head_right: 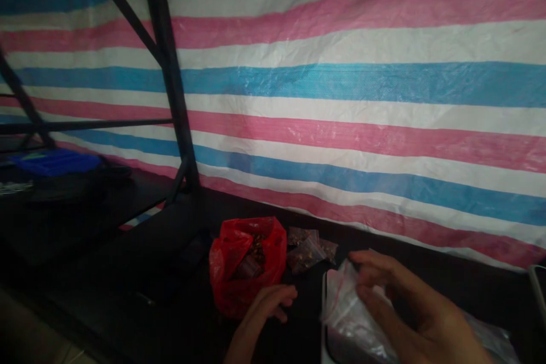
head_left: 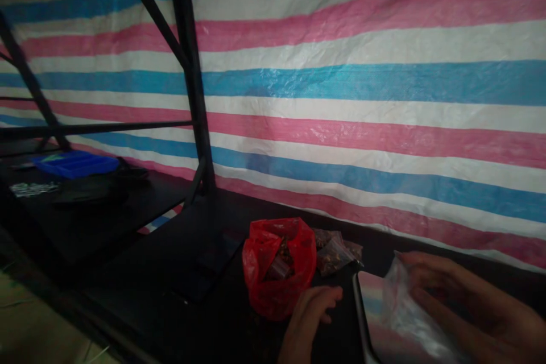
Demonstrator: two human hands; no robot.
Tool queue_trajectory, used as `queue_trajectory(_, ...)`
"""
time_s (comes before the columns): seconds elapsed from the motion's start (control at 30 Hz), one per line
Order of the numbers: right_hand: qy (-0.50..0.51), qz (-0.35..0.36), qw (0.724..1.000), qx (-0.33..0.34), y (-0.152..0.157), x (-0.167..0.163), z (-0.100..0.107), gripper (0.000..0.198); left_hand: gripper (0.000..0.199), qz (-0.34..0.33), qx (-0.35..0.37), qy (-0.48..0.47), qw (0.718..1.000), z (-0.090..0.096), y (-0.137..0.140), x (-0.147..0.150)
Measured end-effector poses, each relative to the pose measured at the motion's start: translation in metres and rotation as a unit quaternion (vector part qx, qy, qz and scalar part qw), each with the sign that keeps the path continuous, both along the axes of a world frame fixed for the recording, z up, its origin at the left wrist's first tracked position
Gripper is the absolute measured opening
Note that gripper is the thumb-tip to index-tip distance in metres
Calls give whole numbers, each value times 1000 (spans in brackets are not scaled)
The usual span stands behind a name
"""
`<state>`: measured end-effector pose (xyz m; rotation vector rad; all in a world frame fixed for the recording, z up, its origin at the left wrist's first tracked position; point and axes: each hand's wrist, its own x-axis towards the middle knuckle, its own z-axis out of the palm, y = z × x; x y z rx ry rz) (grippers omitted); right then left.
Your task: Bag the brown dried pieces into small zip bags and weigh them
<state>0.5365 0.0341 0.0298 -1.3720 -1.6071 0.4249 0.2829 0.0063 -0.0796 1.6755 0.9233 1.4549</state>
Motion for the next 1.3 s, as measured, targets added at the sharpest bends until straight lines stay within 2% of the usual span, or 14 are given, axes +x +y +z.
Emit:
queue_trajectory(0.1, 8, 170, 982, -87, -4, -57, 6, 26, 87, -46, -85, -141, 985, 14, 2, 3)
queue_trajectory(0.13, 11, 205, 973, -105, -4, -72, 9, 24, 84, -50, -105, -177, 977, 20, 1, 4)
queue_trajectory(0.27, 33, 235, 962, -134, -2, -108, 22, 23, 64, -58, -124, -231, 963, 38, -4, 2)
queue_trajectory(0.4, 36, 247, 958, -144, 3, -125, 22, 21, 55, 17, -157, -265, 951, 45, -4, -13)
queue_trajectory(0.5, 24, 222, 967, -122, 14, -144, 5, 28, 53, 97, -174, -227, 953, 46, -7, -40)
queue_trajectory(0.6, -70, 174, 979, -84, 27, -169, -17, 30, 50, 200, -140, -161, 956, 46, -12, -72)
queue_trajectory(0.7, -215, 155, 960, -95, 33, -192, -29, 28, 51, 293, -131, -118, 940, 46, -15, -91)
queue_trajectory(0.77, -264, 142, 948, -108, 33, -203, -31, 33, 53, 308, -151, -98, 934, 46, -14, -92)
queue_trajectory(0.83, -247, 164, 949, -106, 31, -209, -30, 39, 57, 305, -177, -64, 934, 46, -10, -86)
queue_trajectory(0.93, -158, 259, 947, -102, 28, -209, -32, 44, 69, 321, -199, -7, 926, 44, -2, -78)
queue_trajectory(1.0, -125, 283, 944, -113, 29, -204, -35, 47, 65, 339, -210, 15, 917, 41, 4, -77)
queue_trajectory(1.07, -143, 251, 950, -117, 33, -196, -37, 51, 55, 341, -215, 30, 915, 36, 8, -79)
queue_trajectory(1.2, -266, 135, 948, -109, 42, -184, -34, 53, 43, 319, -230, 43, 918, 33, 10, -83)
queue_trajectory(1.3, -303, 75, 945, -96, 48, -186, -30, 59, 41, 346, -213, 16, 914, 37, 12, -80)
